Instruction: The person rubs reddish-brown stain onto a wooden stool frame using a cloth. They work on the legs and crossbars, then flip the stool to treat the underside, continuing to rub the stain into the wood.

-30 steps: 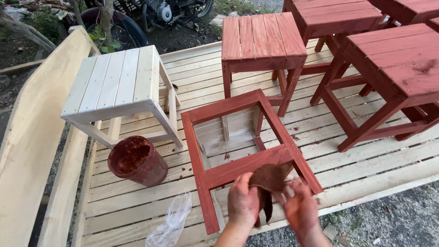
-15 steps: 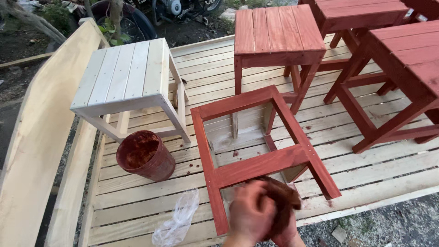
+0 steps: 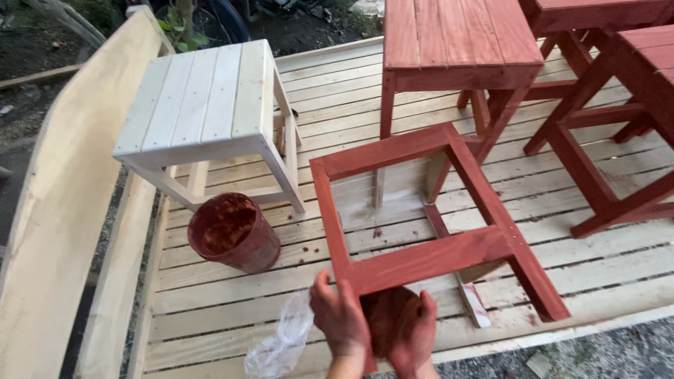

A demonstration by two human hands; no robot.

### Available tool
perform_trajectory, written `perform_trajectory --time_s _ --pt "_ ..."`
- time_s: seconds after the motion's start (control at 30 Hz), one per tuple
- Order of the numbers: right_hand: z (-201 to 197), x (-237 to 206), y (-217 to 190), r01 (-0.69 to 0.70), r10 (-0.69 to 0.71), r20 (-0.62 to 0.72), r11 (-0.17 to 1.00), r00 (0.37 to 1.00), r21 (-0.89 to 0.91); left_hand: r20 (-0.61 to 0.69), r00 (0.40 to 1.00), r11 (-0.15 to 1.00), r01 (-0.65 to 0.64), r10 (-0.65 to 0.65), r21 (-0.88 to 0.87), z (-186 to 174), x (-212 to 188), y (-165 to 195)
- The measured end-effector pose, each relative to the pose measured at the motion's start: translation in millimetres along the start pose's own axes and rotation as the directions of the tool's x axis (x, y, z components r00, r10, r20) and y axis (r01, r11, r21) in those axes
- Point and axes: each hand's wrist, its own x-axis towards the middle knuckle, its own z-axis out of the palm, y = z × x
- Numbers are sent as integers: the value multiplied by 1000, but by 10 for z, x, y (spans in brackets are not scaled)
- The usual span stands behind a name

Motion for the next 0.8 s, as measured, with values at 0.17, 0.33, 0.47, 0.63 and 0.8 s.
perform_trajectory --time_s 0.17,0.33,0.47,0.63,0.8 --pt "-189 392 -7 -4 2 197 1000 980 10 106 993 991 -60 48 116 -27 -31 94" --pt "-480 178 -92 -89 76 -122 990 990 -109 158 987 995 3 -20 104 -48 -47 149" --pt "-470 231 -75 -8 -8 -126 992 992 -125 204 976 984 45 -80 171 -39 -41 184" --pt "-375 385 57 69 -70 -54 997 996 -16 237 958 975 117 -161 191 -19 -54 169" --pt "-375 -15 -4 -20 7 -120 994 993 -103 245 953 977 143 -179 157 -11 -83 169"
